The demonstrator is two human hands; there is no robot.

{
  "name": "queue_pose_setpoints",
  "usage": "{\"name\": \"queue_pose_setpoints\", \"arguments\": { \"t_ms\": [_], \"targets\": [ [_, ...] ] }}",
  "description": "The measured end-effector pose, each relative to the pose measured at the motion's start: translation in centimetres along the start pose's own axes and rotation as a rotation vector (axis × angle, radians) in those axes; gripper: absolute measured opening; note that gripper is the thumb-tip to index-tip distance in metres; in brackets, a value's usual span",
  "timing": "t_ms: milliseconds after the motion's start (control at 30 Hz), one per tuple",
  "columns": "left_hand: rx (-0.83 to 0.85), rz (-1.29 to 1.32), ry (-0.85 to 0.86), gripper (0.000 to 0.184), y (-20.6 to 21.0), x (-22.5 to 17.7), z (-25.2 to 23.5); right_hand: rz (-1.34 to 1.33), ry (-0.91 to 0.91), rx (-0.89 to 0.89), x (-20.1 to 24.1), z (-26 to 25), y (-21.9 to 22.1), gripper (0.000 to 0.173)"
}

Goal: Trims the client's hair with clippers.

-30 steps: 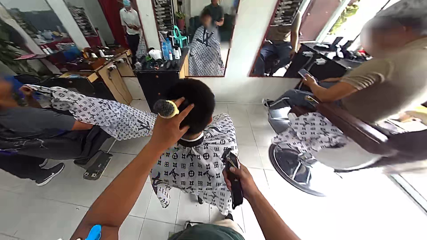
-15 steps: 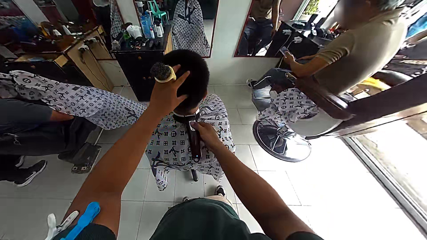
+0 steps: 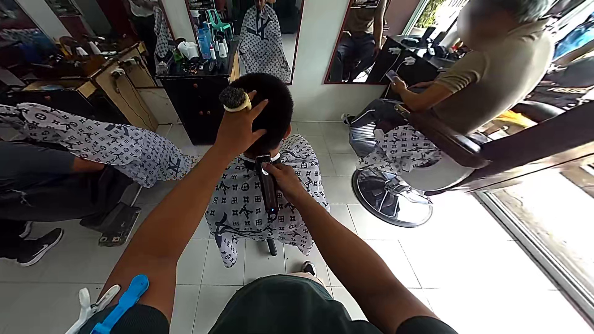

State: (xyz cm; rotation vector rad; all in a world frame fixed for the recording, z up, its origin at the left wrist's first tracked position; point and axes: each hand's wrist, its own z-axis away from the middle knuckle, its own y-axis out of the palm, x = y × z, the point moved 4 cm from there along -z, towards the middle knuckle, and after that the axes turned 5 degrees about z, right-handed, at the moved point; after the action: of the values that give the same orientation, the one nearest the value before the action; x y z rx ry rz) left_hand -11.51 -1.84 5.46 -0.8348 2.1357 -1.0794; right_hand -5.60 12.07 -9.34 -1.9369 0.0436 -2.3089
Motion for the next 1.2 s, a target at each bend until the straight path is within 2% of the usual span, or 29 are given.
{"name": "queue_pose_setpoints", "arguments": {
  "t_ms": [267,400,533,667,833,933,967,1000,1067,1100,1133,1167,1200],
  "targets": [
    [0.004,-0.011,0.005,0.067,0.2,0.3,-0.2,0.000,-0.011,0.010,0.6,0.2,0.0,0.040],
    [0.016,-0.015,0.003,0.067,0.3,0.2,-0.3,0.129,-0.085,-0.032,0.8,0.3,0.0,0.045],
    [0.013,-0.025,0.014,0.067,0.2,0.3,-0.2,0.046,-0.006,0.001,0.6,0.3,0.0,0.044],
    [0.004,-0.018,0.025,0.067,0.3,0.4,-0.2,0.117,-0.084,-0.043,0.9,0.4,0.1,0.043],
    [-0.002,-0.031,0.039,0.066,0.4,0.6,-0.1,0.046,0.001,0.000,0.4,0.0,0.0,0.044],
    [-0.001,0.026,0.018,0.068,-0.1,0.4,0.1,0.067,-0.165,-0.029,0.6,0.7,0.3,0.039],
    [-0.038,0.106,0.001,0.069,-0.6,0.3,0.6,0.058,-0.217,-0.007,0.2,1.2,-0.1,0.036],
    [-0.146,0.236,-0.008,0.068,-1.3,0.0,1.7,0.016,-0.221,0.007,-0.6,2.0,-0.7,0.033],
    [-0.499,0.496,-0.005,0.055,-1.7,-0.5,5.3,-0.141,-0.130,-0.006,-3.0,4.1,-2.6,0.028],
    [-0.567,0.536,-0.028,0.045,-0.6,-0.8,7.5,-0.236,-0.077,-0.023,-4.4,5.2,-3.6,0.030],
    [-0.463,0.562,-0.063,0.035,1.4,-1.1,9.4,-0.338,-0.025,-0.044,-5.8,6.2,-4.5,0.035],
    [-0.227,0.628,-0.087,0.028,3.5,-1.5,10.5,-0.433,0.026,-0.070,-7.2,6.9,-5.2,0.042],
    [0.097,0.729,-0.126,0.027,5.6,-1.9,10.9,-0.492,0.082,-0.103,-8.4,7.4,-5.7,0.049]
  ]
}}
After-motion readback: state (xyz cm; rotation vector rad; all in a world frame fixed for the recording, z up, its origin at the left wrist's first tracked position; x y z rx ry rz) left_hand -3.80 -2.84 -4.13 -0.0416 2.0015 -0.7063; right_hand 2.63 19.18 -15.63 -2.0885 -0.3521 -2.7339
